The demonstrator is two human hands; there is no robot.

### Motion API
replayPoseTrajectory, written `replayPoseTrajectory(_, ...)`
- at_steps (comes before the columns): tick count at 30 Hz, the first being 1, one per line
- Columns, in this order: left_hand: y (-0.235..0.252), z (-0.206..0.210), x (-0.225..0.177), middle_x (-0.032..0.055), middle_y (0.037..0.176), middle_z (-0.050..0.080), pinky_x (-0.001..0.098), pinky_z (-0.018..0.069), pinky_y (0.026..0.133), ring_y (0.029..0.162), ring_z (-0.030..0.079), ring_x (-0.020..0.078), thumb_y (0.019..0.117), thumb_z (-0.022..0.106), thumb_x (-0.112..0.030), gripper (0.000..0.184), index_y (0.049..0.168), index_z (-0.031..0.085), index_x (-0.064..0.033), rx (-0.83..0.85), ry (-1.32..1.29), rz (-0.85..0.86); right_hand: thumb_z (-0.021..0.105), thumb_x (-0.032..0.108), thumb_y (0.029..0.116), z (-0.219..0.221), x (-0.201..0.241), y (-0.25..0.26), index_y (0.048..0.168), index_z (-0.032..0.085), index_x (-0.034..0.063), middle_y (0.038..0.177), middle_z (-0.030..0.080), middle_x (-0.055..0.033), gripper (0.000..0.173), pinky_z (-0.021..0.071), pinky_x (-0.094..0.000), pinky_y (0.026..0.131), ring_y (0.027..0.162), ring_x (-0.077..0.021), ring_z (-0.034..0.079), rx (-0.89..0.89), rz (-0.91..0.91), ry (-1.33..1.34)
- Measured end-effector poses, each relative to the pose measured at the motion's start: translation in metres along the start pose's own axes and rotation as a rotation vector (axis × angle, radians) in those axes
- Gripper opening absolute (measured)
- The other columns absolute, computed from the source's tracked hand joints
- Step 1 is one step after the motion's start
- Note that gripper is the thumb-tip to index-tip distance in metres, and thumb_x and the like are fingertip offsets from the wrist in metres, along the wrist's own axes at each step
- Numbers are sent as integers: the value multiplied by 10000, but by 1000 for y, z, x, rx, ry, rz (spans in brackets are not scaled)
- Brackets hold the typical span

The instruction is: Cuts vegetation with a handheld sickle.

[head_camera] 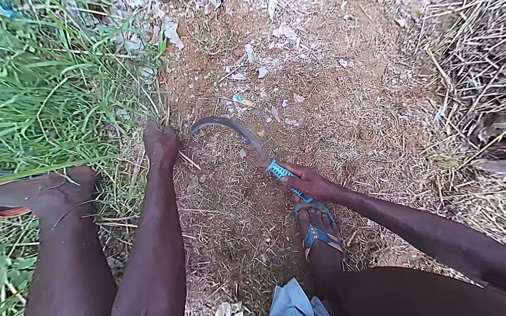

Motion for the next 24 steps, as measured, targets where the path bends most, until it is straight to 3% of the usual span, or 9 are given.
replayPoseTrajectory(3,-15,-11,27,306,1385,560,655,415,1069,1287,557,447,1060,517,-243,503,1478,437,26,-6,-155,-40,431,232,1092,-6,0,1,1604,310,151,853,639,-57,533,538,-244,511,529,-97,576,-19,3,59)
replayPoseTrajectory(10,-39,-29,89,222,1340,573,522,496,993,1171,598,280,1046,503,-197,434,1436,484,-7,-163,-488,-108,434,259,1086,-15,2,4,1615,285,180,842,640,-59,556,551,-257,495,527,-119,595,-73,1,116)
replayPoseTrajectory(12,-43,-36,104,211,1397,545,494,475,1035,1213,576,265,1050,510,-182,459,1472,457,-11,-197,-540,-142,410,242,1091,-18,2,5,1616,283,187,839,648,-61,543,554,-260,489,521,-121,599,-84,4,137)
replayPoseTrajectory(14,-45,-39,120,265,1373,554,507,490,1003,1195,590,308,1042,522,-182,468,1457,467,28,-223,-503,-18,402,248,1094,-20,-1,6,1606,312,192,855,654,-69,523,558,-272,488,522,-132,601,-100,6,142)
replayPoseTrajectory(15,-48,-41,125,323,1299,579,486,545,906,1116,633,329,1037,526,-197,488,1428,469,91,-233,-439,165,405,250,1091,-21,0,5,1603,321,192,859,653,-71,522,560,-277,486,521,-135,601,-106,6,143)
replayPoseTrajectory(16,-55,-45,120,366,1183,595,415,577,789,1002,658,314,1032,525,-181,487,1360,464,173,-250,-400,362,404,248,1087,-21,0,4,1600,323,189,861,650,-72,523,561,-277,485,522,-136,601,-111,7,146)
replayPoseTrajectory(18,-92,-50,80,281,1342,544,395,451,1015,1141,567,250,1060,488,-85,439,1450,413,102,-155,-434,-151,400,248,1089,-22,2,0,1605,307,193,872,661,-71,527,560,-268,489,524,-128,606,-131,19,144)
replayPoseTrajectory(19,-107,-53,64,262,1341,537,360,432,1024,1131,550,224,1059,465,-65,427,1445,408,108,-151,-422,-271,399,250,1089,-23,2,-2,1606,304,194,874,669,-74,529,560,-267,492,520,-127,606,-142,16,148)
replayPoseTrajectory(24,-201,-91,-58,319,1388,500,309,415,1048,1170,554,261,1084,402,-47,442,1465,351,173,-92,-429,-458,384,272,1078,-39,4,-11,1604,290,199,814,656,-75,539,558,-270,465,489,-137,597,-227,-35,219)
Point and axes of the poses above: each hand's wrist, its own y-axis towards the middle knuckle, its own z-axis out of the palm, x = y × z, the point moved 9 cm from there along y, towards the middle knuckle
